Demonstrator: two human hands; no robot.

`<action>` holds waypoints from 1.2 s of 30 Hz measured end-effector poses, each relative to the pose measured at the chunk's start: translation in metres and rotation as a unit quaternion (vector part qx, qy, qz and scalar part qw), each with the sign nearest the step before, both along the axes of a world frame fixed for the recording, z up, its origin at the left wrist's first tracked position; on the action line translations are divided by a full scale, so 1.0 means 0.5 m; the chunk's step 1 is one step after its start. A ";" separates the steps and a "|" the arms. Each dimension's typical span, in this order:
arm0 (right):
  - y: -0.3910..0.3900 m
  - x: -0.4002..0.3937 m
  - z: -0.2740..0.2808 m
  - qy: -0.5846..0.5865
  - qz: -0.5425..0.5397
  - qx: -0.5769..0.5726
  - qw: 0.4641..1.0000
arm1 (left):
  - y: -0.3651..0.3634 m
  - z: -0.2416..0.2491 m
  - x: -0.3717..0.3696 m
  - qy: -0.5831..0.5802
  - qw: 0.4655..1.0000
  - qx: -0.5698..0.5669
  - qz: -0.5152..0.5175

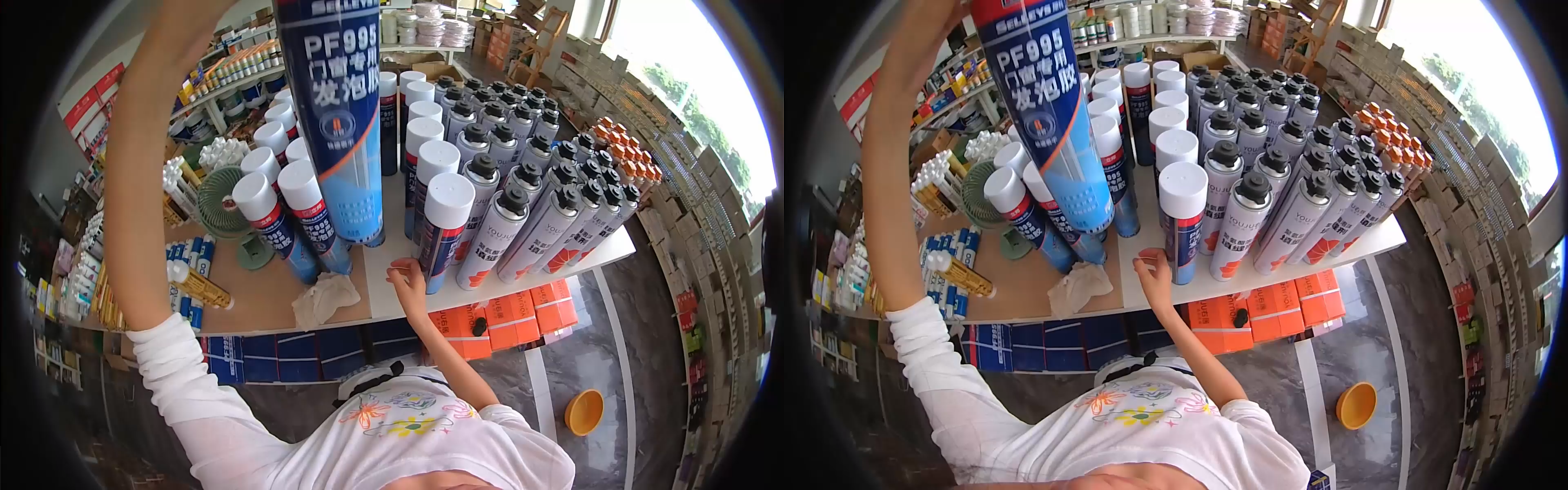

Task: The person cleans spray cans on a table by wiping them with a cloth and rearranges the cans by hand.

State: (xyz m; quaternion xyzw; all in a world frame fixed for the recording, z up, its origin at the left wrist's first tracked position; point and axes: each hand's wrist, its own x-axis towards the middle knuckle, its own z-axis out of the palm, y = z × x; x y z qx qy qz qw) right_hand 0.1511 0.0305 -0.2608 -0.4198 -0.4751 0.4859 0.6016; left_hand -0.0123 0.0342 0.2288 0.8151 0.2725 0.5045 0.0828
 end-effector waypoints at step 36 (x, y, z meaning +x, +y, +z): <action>-0.034 0.006 0.144 -0.188 -0.045 0.191 0.962 | -0.036 -0.621 0.017 -0.207 0.947 -0.247 -0.018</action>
